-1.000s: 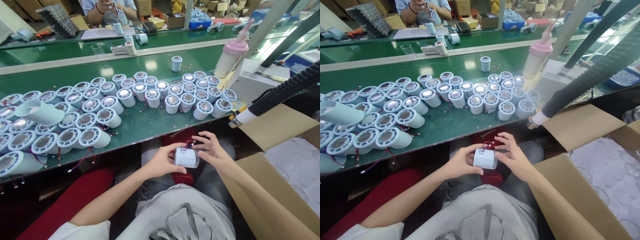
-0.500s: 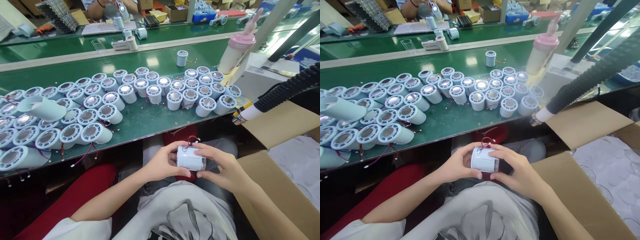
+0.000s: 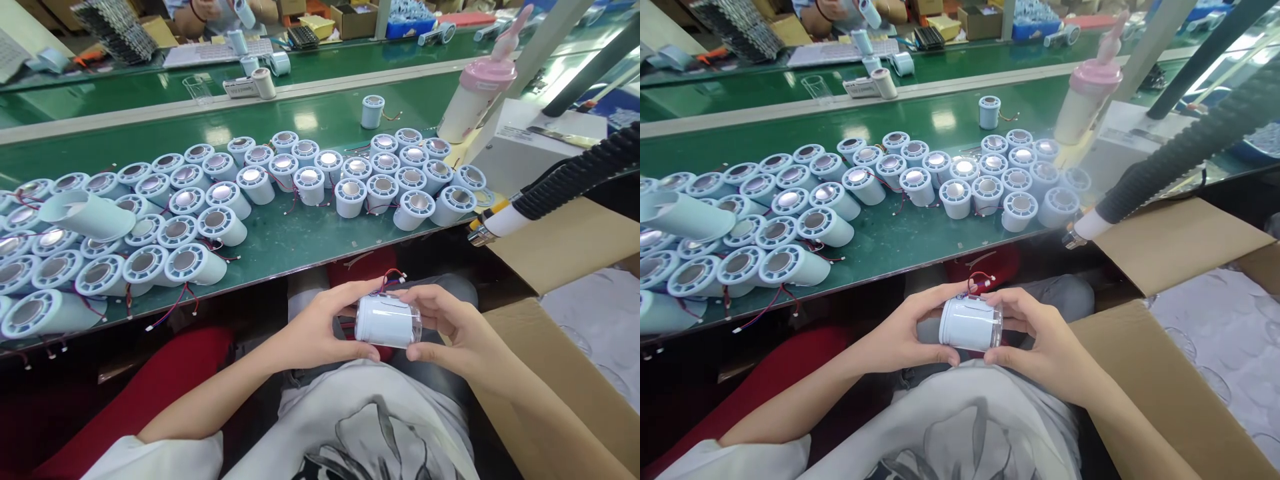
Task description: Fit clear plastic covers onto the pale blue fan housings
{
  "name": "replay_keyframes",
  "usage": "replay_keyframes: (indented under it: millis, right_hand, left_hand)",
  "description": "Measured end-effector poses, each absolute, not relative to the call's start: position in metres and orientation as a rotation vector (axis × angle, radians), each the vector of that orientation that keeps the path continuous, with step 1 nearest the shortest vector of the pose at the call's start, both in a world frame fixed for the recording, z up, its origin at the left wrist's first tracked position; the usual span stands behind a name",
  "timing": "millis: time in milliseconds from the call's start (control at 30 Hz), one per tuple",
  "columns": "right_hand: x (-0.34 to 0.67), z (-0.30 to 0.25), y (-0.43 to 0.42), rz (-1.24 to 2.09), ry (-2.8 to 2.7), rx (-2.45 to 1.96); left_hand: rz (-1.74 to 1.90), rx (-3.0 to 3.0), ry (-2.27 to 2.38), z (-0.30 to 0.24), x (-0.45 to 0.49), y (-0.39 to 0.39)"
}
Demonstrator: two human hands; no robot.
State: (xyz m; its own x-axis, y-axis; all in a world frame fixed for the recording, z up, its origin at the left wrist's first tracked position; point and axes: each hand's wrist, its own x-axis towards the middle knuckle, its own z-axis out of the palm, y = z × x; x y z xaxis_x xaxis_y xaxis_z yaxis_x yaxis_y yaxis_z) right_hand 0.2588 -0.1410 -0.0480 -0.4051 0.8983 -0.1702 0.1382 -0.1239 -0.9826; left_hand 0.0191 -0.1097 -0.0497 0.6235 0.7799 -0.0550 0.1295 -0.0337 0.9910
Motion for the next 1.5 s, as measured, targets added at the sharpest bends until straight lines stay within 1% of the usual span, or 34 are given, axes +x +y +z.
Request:
replay_keyframes:
  millis: [233, 367, 667, 1067, 1333, 1433, 1500]
  right_hand:
    - [0.254, -0.042, -0.14, 1.869, -1.224, -1.165]
    - [0.254, -0.043, -0.138, 1.931, -1.14, -1.184]
    - [0.251, -0.055, -0.136, 2.008, -0.953, -1.163]
    - [0.242, -0.051, -0.134, 2.197, -0.717, -1.161]
    - [0.241, -0.047, -0.129, 2.481, -0.533, -1.207]
    - [0.239, -0.048, -0.128, 2.548, -0.542, -1.21]
    - [0.24, -0.053, -0.131, 2.515, -0.664, -1.217]
  left_hand:
    - [0.606, 1.82, 0.793, -0.047, 0.015, -0.107]
    - [0.585, 1.867, 0.78, -0.044, 0.014, -0.106]
    - [0.649, 1.858, 0.682, -0.046, 0.013, -0.102]
    - [0.674, 1.787, 0.607, -0.05, 0.013, -0.098]
    - [0.657, 1.669, 0.597, -0.05, 0.017, -0.102]
    - [0.632, 1.624, 0.644, -0.045, 0.02, -0.105]
    - [0.619, 1.563, 0.687, -0.042, 0.021, -0.107]
